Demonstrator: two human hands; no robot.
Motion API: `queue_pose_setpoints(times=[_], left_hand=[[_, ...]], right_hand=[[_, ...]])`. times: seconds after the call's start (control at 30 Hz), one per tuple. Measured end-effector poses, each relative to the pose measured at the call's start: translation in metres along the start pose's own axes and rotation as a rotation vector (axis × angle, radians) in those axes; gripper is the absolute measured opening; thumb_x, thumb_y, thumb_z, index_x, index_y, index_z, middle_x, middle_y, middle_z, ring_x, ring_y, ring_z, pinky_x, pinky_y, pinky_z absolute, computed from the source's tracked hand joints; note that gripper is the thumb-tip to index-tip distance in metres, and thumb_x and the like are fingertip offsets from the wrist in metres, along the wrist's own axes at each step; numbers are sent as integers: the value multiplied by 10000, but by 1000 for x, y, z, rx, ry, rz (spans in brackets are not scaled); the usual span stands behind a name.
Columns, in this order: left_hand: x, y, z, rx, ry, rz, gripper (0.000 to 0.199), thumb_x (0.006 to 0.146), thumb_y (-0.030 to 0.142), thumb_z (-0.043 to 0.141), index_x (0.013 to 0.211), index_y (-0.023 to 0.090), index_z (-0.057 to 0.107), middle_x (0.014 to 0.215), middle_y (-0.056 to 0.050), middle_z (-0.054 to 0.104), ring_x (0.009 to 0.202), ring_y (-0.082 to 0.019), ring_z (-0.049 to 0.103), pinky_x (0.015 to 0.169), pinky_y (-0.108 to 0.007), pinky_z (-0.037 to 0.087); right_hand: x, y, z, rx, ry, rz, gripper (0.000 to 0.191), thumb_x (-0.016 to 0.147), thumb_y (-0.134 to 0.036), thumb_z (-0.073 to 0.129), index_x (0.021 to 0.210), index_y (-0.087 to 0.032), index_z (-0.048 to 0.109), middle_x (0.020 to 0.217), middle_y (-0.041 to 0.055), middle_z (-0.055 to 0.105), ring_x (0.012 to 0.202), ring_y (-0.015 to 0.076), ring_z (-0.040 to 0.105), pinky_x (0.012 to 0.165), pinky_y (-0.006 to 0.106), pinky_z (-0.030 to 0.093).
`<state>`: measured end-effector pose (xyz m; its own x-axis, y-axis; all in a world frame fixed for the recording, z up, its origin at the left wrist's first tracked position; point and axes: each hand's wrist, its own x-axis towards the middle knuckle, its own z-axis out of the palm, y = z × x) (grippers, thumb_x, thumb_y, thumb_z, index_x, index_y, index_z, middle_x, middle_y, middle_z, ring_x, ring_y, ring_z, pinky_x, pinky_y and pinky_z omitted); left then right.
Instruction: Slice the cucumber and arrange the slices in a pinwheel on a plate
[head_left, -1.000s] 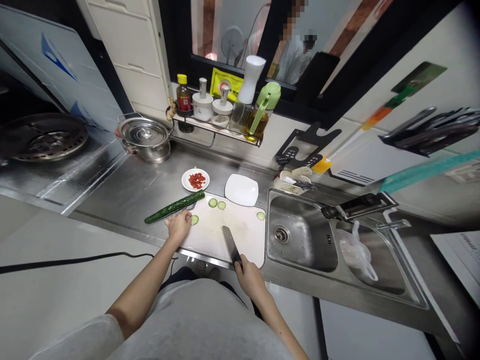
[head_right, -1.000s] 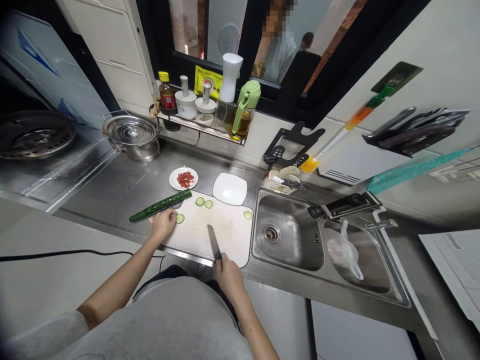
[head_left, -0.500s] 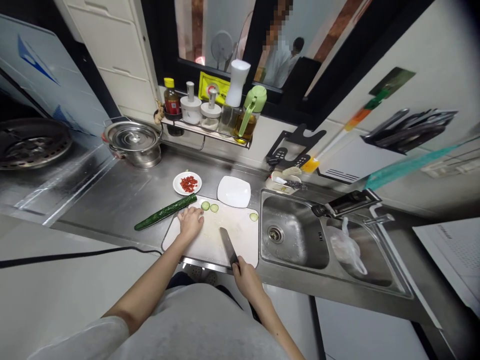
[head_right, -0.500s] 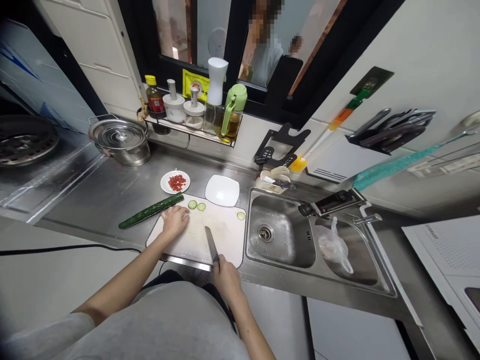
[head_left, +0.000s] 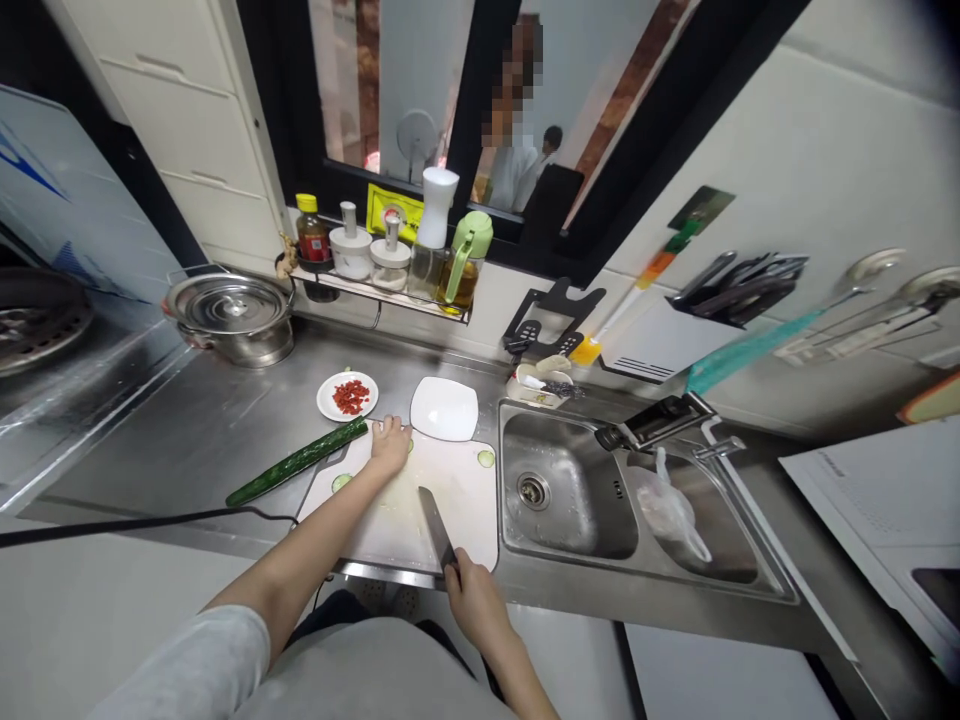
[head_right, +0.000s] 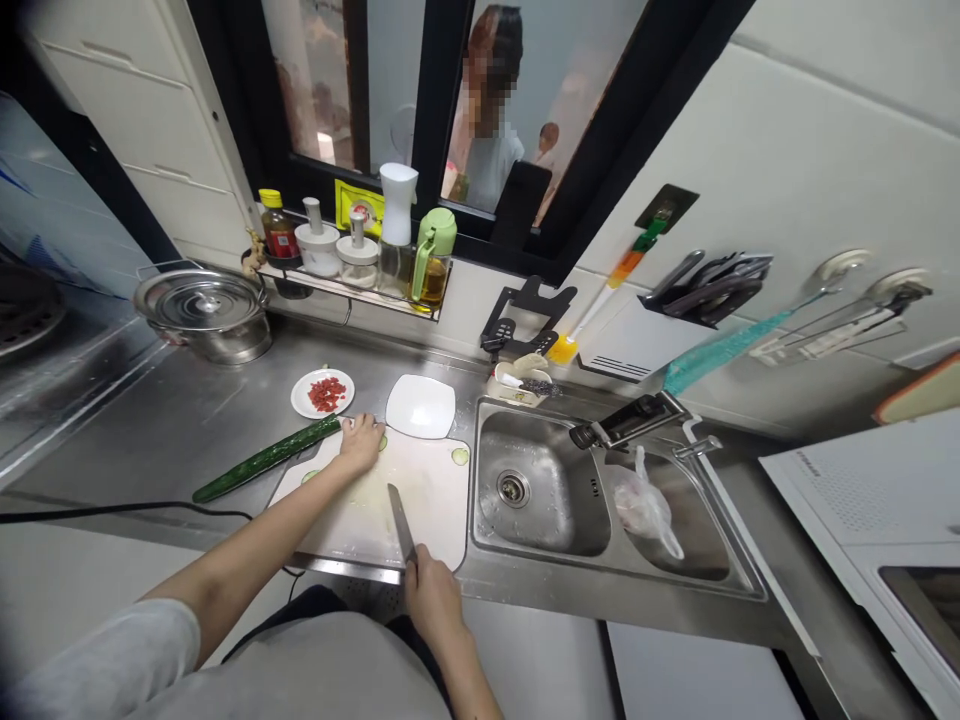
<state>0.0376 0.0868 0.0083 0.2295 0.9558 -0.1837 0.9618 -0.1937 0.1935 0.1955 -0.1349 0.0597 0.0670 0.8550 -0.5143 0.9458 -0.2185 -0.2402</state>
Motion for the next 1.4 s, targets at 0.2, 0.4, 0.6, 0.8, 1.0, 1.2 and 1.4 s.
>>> queue_pose_setpoints(times=[0.2,0.4,0.6,0.8,1.0,1.2,1.4], left_hand=[[6,3,-12,-70,-67,27,316,827,108,420,1040,174,644,1120,-161,647,1117,-309,483,913,-454,267],[-18,-4,-22,-232,-91,-33,219,828,194,470,968,224,636,969,-70,716,1000,-260,593,885,-417,295],[-63,-24,-12,-418,-178,-134,219,808,219,515,957,256,671,989,-18,735,984,-213,626,899,-385,308],[-83,-39,5,-383,-183,-31,243,840,238,495,950,271,709,1039,-30,733,1057,-246,595,928,-411,290],[-86,-52,9,-266,-82,-66,273,871,241,455,1002,255,694,1127,-75,698,1111,-287,534,900,-433,281],[-89,-49,16,-254,-108,-38,252,859,274,474,986,259,691,1072,-82,698,1069,-287,530,880,-426,280],[-86,-45,21,-243,-111,-55,273,833,202,469,985,265,686,1087,-76,691,1075,-275,525,866,-416,277]], right_hand=[[1,3,-2,19,5,26,254,982,-256,355,1104,-185,566,922,102,719,899,230,670,633,259,331],[3,1,-7,17,0,53,257,983,-250,347,1102,-181,565,943,111,718,913,229,670,663,264,348],[4,-8,-6,-8,-14,25,267,987,-281,344,1119,-186,556,960,114,714,923,228,664,673,264,354],[-2,-22,-1,-59,-41,-17,264,982,-282,344,1109,-196,559,953,111,712,916,232,668,679,271,359],[-3,-38,3,-112,-56,-52,273,969,-240,338,1112,-175,561,962,131,711,917,248,672,694,290,380],[1,-52,7,-137,-20,-46,256,956,-215,351,1103,-171,556,966,140,710,917,262,674,710,308,402],[4,-56,9,-145,-22,-35,261,950,-212,366,1136,-167,544,1001,160,700,955,264,665,747,322,419]])
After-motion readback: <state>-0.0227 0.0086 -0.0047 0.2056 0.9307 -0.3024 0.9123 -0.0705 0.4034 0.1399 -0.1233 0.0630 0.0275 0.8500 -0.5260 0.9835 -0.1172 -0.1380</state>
